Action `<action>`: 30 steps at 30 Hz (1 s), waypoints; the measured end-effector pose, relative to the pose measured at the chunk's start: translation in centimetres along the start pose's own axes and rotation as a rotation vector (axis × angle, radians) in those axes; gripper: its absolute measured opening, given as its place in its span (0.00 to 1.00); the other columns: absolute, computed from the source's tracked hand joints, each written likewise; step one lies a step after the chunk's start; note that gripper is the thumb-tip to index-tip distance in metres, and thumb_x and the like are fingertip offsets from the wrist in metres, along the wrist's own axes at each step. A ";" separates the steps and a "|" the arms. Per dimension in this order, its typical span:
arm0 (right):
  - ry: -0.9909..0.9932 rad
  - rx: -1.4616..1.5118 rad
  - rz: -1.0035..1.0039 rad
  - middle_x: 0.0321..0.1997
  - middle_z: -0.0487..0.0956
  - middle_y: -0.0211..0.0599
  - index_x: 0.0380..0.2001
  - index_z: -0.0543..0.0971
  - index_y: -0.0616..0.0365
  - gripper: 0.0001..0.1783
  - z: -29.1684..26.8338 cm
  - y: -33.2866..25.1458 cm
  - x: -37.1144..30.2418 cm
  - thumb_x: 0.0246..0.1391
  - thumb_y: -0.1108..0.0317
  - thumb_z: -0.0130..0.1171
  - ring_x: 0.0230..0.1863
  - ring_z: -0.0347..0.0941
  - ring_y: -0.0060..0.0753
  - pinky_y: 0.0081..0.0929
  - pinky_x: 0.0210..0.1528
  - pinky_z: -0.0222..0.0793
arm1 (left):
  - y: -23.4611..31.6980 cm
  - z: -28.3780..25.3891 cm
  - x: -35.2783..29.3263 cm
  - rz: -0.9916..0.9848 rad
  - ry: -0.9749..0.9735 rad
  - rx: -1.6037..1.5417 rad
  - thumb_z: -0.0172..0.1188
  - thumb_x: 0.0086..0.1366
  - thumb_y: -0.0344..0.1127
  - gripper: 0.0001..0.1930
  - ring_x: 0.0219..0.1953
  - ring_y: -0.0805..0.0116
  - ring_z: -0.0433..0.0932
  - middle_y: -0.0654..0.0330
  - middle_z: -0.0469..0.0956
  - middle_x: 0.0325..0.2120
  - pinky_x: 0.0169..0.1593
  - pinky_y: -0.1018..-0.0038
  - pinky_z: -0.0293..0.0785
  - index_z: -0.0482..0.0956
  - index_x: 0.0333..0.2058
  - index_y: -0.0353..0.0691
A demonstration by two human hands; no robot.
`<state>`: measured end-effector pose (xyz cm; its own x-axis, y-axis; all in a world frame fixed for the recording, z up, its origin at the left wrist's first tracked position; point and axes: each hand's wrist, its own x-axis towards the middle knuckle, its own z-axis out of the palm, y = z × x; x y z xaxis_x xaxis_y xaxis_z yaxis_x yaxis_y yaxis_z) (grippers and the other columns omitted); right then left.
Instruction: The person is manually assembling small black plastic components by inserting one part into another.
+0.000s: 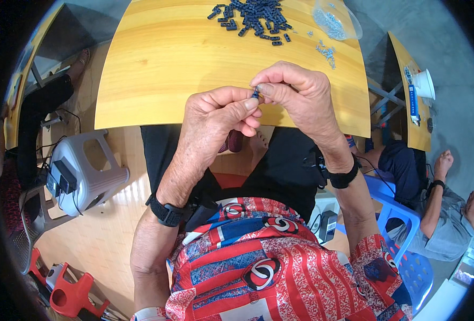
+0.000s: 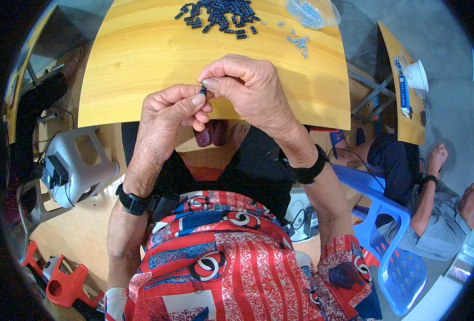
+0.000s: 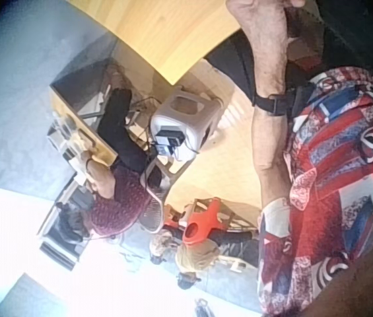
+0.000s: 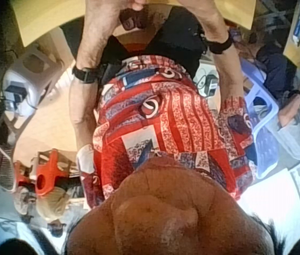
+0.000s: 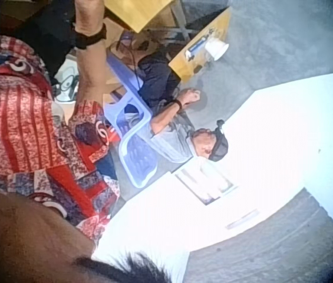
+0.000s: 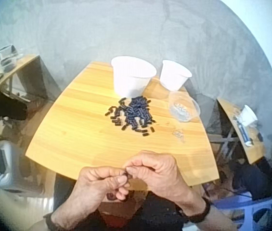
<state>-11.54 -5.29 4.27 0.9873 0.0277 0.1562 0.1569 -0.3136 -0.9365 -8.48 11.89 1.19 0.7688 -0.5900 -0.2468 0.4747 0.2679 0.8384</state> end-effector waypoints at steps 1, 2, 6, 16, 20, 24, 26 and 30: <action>0.001 -0.001 0.001 0.26 0.79 0.32 0.30 0.80 0.66 0.04 0.0 0.1 -0.1 0.51 0.76 0.58 0.29 0.75 0.19 0.16 0.32 0.71 | 0.0 0.0 0.0 0.000 -0.001 -0.006 0.59 0.61 0.27 0.06 0.24 0.76 0.77 0.59 0.79 0.24 0.29 0.83 0.77 0.80 0.35 0.31; 0.018 -0.002 -0.012 0.26 0.79 0.32 0.30 0.80 0.66 0.04 0.1 0.3 -0.2 0.51 0.76 0.59 0.29 0.75 0.20 0.17 0.33 0.71 | -0.1 0.0 0.1 0.000 -0.002 -0.006 0.59 0.61 0.27 0.06 0.24 0.76 0.77 0.59 0.79 0.24 0.29 0.83 0.77 0.80 0.35 0.31; 0.057 0.020 0.003 0.26 0.79 0.32 0.30 0.80 0.66 0.04 0.3 0.8 -0.5 0.51 0.76 0.60 0.30 0.75 0.20 0.17 0.33 0.70 | -0.4 -0.1 0.1 -0.013 0.000 -0.051 0.59 0.61 0.27 0.06 0.24 0.76 0.78 0.58 0.79 0.24 0.29 0.82 0.77 0.80 0.35 0.31; 0.086 0.006 -0.006 0.27 0.80 0.33 0.32 0.80 0.65 0.06 0.6 1.5 -0.7 0.53 0.74 0.59 0.30 0.75 0.19 0.16 0.32 0.71 | -0.6 0.2 0.1 0.032 0.031 0.008 0.59 0.61 0.27 0.06 0.24 0.77 0.77 0.58 0.79 0.24 0.29 0.83 0.77 0.80 0.35 0.31; 0.100 0.030 0.023 0.28 0.81 0.34 0.35 0.80 0.65 0.08 0.8 1.4 -0.9 0.55 0.71 0.58 0.30 0.75 0.18 0.17 0.31 0.72 | -0.5 0.2 0.2 0.044 0.051 0.038 0.59 0.61 0.27 0.07 0.24 0.77 0.77 0.58 0.80 0.24 0.29 0.83 0.77 0.80 0.35 0.30; 0.089 -0.030 -0.027 0.31 0.80 0.36 0.40 0.78 0.64 0.14 0.4 1.7 -1.0 0.53 0.66 0.61 0.28 0.75 0.20 0.19 0.28 0.71 | -0.5 0.0 0.2 0.029 0.062 0.073 0.59 0.61 0.30 0.08 0.24 0.76 0.77 0.58 0.80 0.26 0.29 0.81 0.77 0.80 0.36 0.32; 0.020 -0.206 -0.105 0.33 0.80 0.38 0.41 0.76 0.64 0.17 -0.5 1.1 -0.8 0.51 0.64 0.62 0.29 0.76 0.23 0.20 0.29 0.72 | -0.5 -0.3 0.2 0.025 0.062 0.078 0.59 0.61 0.31 0.08 0.25 0.76 0.78 0.58 0.80 0.26 0.29 0.80 0.77 0.80 0.36 0.31; -0.075 -0.722 -0.442 0.33 0.77 0.39 0.39 0.74 0.61 0.21 -1.0 0.1 -0.6 0.44 0.60 0.65 0.31 0.76 0.33 0.24 0.31 0.72 | -0.3 -0.1 0.2 0.022 0.055 0.130 0.60 0.61 0.31 0.09 0.26 0.74 0.79 0.57 0.81 0.27 0.30 0.79 0.78 0.80 0.36 0.31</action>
<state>-12.10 -6.28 4.41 0.8414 0.3452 0.4157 0.5009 -0.7870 -0.3603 -8.43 11.78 0.79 0.8025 -0.5415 -0.2506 0.4006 0.1777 0.8988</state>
